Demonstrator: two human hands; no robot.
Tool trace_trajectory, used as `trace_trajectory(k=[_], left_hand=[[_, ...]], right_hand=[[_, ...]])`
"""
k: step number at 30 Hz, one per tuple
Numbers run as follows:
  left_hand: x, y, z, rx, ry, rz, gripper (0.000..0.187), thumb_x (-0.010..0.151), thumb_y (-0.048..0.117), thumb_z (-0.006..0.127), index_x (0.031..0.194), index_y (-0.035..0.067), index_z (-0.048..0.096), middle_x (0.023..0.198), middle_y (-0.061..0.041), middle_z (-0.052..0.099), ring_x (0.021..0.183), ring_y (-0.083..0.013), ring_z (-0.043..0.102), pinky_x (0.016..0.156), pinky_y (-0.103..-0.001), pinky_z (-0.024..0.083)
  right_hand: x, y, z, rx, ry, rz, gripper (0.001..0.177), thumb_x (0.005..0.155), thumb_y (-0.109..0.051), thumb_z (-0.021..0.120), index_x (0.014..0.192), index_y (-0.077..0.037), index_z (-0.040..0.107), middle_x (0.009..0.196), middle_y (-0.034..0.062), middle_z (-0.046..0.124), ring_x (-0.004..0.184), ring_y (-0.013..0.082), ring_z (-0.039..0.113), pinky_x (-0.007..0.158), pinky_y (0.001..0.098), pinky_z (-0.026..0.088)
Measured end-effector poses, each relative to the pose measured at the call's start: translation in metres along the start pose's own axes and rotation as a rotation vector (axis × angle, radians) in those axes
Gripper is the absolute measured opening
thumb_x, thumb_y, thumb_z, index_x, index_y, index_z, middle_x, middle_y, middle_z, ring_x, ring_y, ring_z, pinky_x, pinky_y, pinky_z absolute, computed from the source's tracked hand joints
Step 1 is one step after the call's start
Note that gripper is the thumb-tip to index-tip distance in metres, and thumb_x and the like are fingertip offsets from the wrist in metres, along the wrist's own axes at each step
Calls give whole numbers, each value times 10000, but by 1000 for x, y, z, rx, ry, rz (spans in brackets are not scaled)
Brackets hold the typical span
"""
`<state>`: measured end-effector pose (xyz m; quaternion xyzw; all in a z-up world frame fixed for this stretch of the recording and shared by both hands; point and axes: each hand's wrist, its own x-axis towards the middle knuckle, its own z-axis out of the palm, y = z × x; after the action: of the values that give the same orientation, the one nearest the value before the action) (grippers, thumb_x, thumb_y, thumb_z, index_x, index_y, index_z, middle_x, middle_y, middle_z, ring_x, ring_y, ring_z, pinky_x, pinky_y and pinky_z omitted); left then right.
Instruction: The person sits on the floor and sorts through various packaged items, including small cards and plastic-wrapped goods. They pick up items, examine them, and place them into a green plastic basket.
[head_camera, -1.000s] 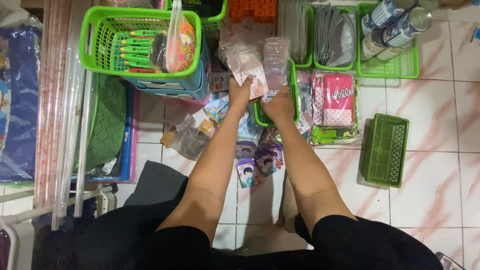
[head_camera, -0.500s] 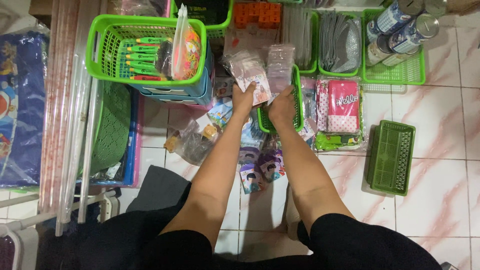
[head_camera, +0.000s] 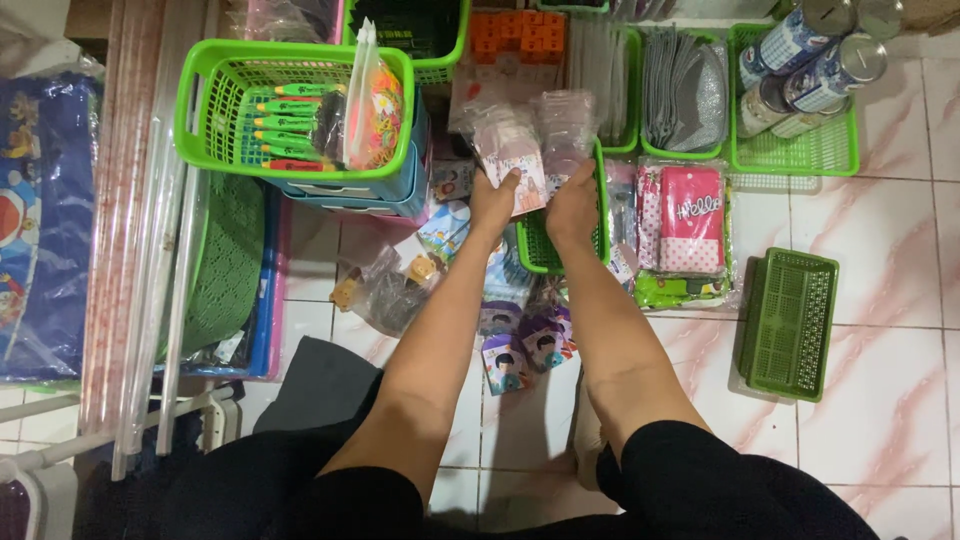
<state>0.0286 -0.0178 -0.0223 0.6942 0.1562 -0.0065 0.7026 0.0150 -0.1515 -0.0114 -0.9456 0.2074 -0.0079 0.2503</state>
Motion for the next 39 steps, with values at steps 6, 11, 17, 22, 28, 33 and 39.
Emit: trace_trajectory(k=[6,11,17,22,28,33,39], left_hand=[[1,-4,1,8,-11,13,528,902,218,725,1362,17,559,1300,-159,692,1185,-292,654,1014,-376,476],[-2,6,3,89,7,-44,522,918,236,737,1349,3,556,1299,-173,678,1193,-306,648,1022,-381,471],[16,-27,3,-31,-46,59,501,938,202,725,1360,3,545,1299,-163,684,1169,-316,668,982,-397,504],[-17,51,-6,-266,-132,-370,518,939,222,625,1414,179,422,1250,-92,647,960,-303,714,648,-479,629],[0,35,8,-444,-221,-225,494,979,158,668,1401,131,414,1241,-105,651,940,-301,739,586,-493,682],[-22,82,11,-405,-403,-29,589,929,208,734,1422,115,425,1200,-111,650,885,-264,733,538,-407,682],[-37,138,19,-266,-480,64,664,866,253,810,1385,74,437,1182,-137,671,891,-241,737,563,-391,682]], right_hand=[[4,5,4,-8,6,-13,714,935,-48,570,1542,27,203,1326,306,545,1167,472,580,952,544,505],[13,22,25,13,47,-61,701,989,-64,580,1571,-3,195,1359,313,531,1187,477,578,964,545,510],[1,17,7,51,15,-106,1054,773,-116,833,1555,17,139,1395,337,453,1200,513,539,1002,538,486],[-11,10,-24,96,16,-153,1158,717,-169,924,1531,28,124,1403,365,412,1193,538,526,988,542,475],[29,39,-35,39,-61,-163,921,738,-37,836,1492,23,312,1329,376,489,1078,556,595,914,553,516],[46,41,-77,900,-201,-275,314,912,-21,643,1225,-29,668,1053,72,730,912,175,684,742,291,572],[9,1,-155,1002,-214,-241,249,901,-6,802,1054,-32,607,939,41,696,796,89,660,646,255,572]])
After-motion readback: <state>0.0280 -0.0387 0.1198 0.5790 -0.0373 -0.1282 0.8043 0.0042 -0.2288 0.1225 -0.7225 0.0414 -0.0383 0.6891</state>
